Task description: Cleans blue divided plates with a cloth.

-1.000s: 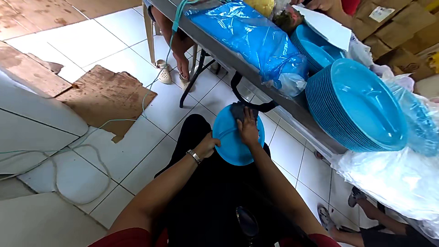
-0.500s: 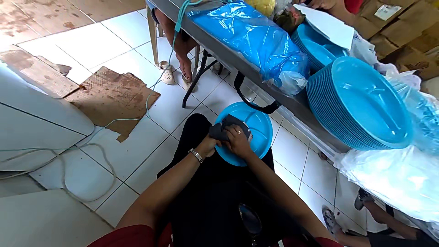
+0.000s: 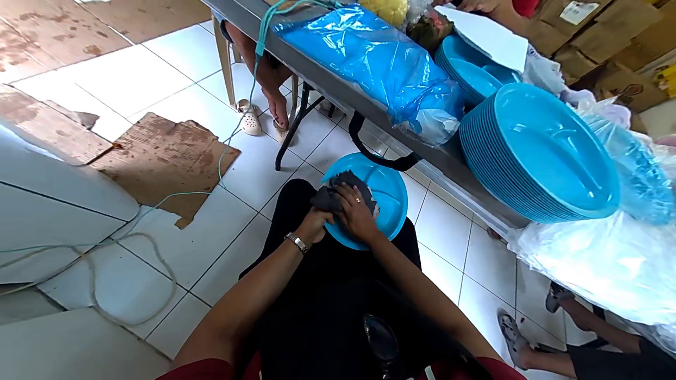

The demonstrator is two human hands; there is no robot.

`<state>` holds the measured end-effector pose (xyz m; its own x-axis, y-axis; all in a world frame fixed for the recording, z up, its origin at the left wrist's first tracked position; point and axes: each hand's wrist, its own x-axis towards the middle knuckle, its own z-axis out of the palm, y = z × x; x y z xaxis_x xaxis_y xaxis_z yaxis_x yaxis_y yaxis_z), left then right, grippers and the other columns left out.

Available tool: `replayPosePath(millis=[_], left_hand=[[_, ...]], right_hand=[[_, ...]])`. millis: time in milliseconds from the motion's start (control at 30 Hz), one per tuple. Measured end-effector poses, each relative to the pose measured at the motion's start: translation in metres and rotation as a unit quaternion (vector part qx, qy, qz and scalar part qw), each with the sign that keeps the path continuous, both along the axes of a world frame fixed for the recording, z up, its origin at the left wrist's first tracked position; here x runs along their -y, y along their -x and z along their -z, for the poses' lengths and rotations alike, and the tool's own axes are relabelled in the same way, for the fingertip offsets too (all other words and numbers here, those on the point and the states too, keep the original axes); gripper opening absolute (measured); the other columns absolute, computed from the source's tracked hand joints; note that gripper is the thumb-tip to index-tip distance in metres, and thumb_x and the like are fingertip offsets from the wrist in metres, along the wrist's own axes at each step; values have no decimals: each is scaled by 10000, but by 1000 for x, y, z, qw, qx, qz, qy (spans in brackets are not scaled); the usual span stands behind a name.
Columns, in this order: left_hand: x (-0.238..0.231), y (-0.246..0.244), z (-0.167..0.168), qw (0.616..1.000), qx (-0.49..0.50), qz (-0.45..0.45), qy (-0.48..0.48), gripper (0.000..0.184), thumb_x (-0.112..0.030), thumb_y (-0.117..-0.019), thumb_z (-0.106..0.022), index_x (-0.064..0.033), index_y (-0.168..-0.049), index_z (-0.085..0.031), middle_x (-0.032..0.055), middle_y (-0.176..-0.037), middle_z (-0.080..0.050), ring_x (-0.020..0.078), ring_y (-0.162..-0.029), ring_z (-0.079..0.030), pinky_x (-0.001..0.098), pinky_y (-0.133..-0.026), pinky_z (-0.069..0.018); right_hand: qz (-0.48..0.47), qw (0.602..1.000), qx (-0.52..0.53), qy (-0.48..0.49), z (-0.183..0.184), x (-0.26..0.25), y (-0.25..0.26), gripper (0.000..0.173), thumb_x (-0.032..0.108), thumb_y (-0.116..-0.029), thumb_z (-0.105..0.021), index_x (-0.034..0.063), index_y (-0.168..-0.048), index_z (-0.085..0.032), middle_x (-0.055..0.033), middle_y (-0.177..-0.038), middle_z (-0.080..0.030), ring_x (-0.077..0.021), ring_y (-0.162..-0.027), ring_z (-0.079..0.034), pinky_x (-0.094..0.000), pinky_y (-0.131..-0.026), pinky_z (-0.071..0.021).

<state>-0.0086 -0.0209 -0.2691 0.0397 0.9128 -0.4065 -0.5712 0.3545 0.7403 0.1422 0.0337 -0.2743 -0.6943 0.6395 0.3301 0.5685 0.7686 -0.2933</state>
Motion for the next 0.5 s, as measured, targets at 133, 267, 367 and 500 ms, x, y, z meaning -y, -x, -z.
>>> replayPosePath(millis=[133, 267, 367, 500], left_hand=[[0, 2, 0, 1000, 8, 2, 21, 549, 232, -769, -478, 22, -1277, -478, 157, -1110, -641, 200, -948, -674, 370, -802, -588], [-3, -1, -2, 1000, 7, -2, 27, 545, 235, -771, -487, 24, -1273, -473, 159, -1103, -640, 197, -947, -674, 363, -791, -589], [-3, -2, -5, 999, 2, -4, 32, 535, 234, -770, -477, 21, -1261, -479, 154, -1088, -638, 193, -929, -672, 362, -784, -587], [0, 1, -2, 999, 21, -19, 31, 530, 230, -757, -458, 5, -1236, -483, 149, -1058, -652, 209, -896, -681, 385, -768, -593]], right_hand=[[136, 991, -15, -2, 1, -22, -35, 481, 144, -1019, -541, -27, -1467, -510, -186, -1586, -435, -391, -1504, -347, -572, -1223, -284], [252, 967, -13, 29, -1, -30, -62, 503, 184, -1044, -527, -70, -1474, -471, -222, -1573, -435, -388, -1478, -393, -522, -1205, -335], [267, 963, -40, 11, -11, -21, -50, 401, 141, -993, -616, -104, -1311, -609, -270, -1411, -575, -468, -1325, -530, -584, -1101, -427], [228, 971, -71, -20, -26, -12, -26, 309, 133, -950, -668, -111, -1140, -664, -285, -1221, -652, -473, -1195, -601, -588, -1031, -476]])
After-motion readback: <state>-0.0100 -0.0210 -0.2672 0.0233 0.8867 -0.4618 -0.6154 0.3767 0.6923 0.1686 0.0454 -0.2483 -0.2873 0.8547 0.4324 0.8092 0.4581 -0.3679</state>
